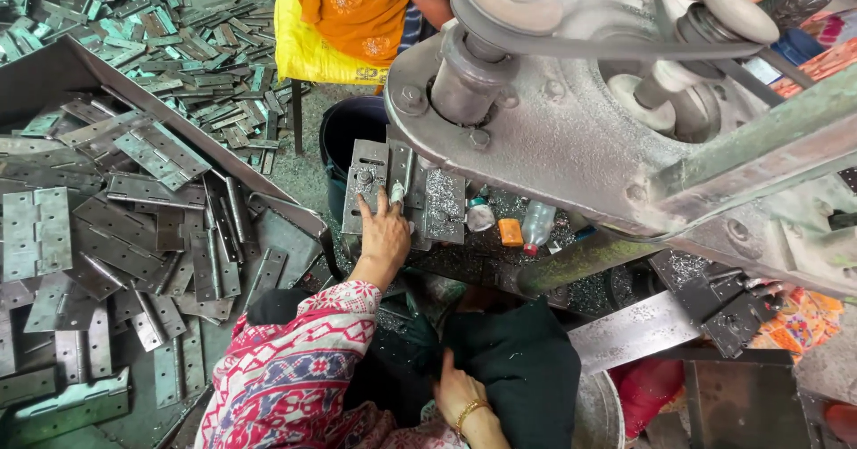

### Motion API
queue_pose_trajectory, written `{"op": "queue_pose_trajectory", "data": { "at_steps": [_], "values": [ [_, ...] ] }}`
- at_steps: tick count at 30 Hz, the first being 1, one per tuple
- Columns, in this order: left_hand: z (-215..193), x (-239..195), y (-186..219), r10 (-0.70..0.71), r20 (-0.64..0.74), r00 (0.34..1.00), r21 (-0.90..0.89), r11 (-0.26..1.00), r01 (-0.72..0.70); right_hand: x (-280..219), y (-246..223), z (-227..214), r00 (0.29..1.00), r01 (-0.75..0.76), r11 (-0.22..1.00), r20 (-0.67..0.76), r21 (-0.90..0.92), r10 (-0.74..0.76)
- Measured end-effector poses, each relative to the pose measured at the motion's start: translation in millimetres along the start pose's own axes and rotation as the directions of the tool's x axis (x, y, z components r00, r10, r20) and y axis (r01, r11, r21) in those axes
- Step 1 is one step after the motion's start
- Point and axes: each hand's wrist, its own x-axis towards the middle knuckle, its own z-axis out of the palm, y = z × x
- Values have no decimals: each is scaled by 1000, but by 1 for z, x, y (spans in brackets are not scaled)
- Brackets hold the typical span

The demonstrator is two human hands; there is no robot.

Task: The person picks up a metal hinge from a bin, places it onto a machine jig, and wipes it with a cloth. They then hold the hinge against a rotating machine part before placing the finished piece into a separate container.

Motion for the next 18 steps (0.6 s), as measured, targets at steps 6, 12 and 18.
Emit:
{"op": "queue_pose_trajectory", "data": {
  "at_steps": [6, 12, 18],
  "values": [
    [7, 32, -7, -66, -47, 997, 5, 998, 66, -1, -6, -5, 1000, -14, 999, -3, -33, 14],
    [5, 34, -8, -83, -75, 994, 9, 996, 84, 65, 11, 80, 986, -90, 994, 133, -69, 99],
    [-16, 13, -12, -83, -12, 996, -42, 996, 82, 69, 13, 85, 993, -82, 993, 80, -81, 89]
  ]
}}
